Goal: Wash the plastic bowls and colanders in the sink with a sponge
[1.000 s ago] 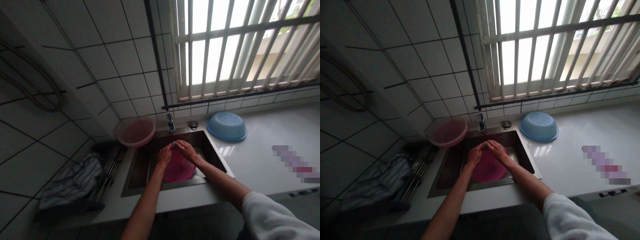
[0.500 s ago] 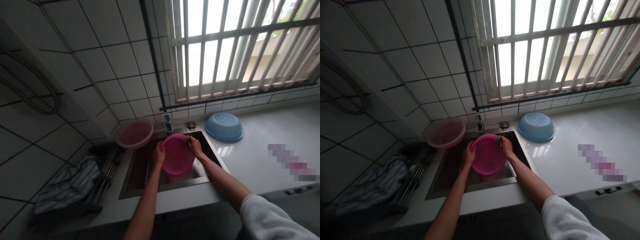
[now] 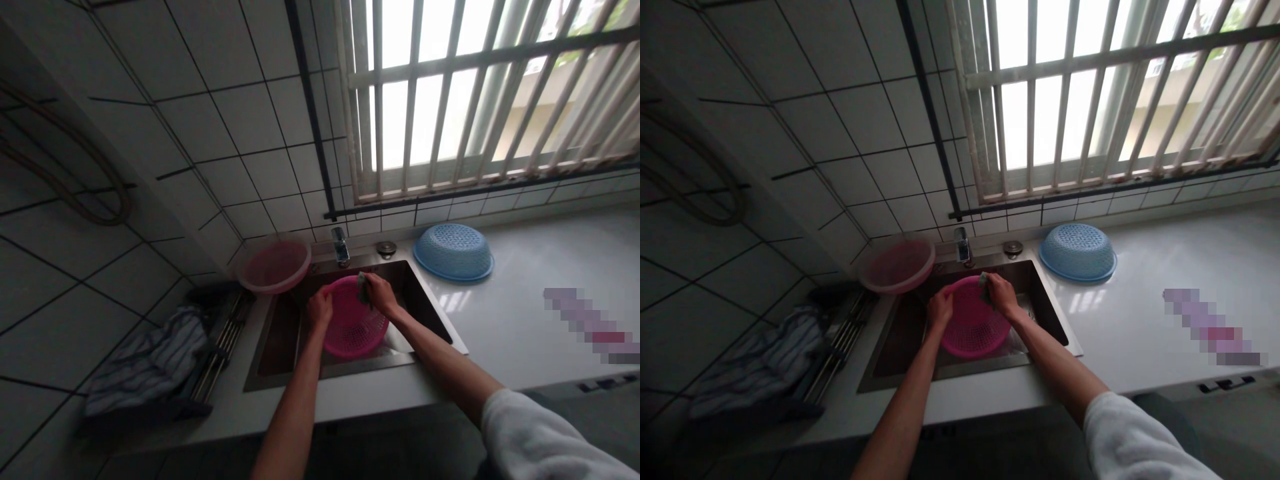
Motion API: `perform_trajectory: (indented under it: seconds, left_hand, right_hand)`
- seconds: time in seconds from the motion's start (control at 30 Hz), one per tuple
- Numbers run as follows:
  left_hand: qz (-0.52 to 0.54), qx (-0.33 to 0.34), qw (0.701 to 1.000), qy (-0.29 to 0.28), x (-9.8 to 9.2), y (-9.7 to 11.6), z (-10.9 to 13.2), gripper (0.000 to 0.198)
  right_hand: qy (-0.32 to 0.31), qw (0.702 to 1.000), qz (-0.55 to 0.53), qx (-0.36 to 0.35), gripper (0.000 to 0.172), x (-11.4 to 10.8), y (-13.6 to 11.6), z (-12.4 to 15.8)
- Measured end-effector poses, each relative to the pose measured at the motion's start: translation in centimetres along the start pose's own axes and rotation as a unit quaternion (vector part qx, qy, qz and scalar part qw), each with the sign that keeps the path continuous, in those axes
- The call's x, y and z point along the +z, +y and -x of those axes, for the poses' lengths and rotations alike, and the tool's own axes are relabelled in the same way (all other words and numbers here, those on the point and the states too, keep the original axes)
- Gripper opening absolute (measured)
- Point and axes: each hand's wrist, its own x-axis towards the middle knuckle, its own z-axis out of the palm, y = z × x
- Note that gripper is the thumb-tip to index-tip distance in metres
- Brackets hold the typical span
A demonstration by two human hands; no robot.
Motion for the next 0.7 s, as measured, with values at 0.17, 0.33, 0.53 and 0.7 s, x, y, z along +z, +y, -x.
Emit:
perform_trajectory:
  seconds: [0.17, 0.33, 0.53, 0.7]
  left_hand:
    - [0.069, -0.015, 0.997, 0.024, -0.2, -1.9, -1.3, 0.038]
    - [0.028, 0.037, 0.999, -0.004, 0.3, -1.0, -0.9, 0.053]
    - [0.0, 0.11, 0.988, -0.106, 1.4, 0.9, 0.4, 0.045]
    - [0.088, 0.034, 0.995, -0.016, 1.7, -1.1, -1.0, 0.038]
  right_hand:
    - [-0.034, 0.987, -0.003, 0.159, 0.028, -0.9, 3.0, -0.1]
    - [-0.003, 0.998, 0.006, 0.057, 0.035, -0.7, 1.2, 0.1]
    - [-0.079, 0.988, -0.026, -0.131, 0.044, 1.8, -2.8, 0.6]
    - [0.001, 0.998, -0.062, -0.012, 0.039, 0.8, 0.1, -0.2]
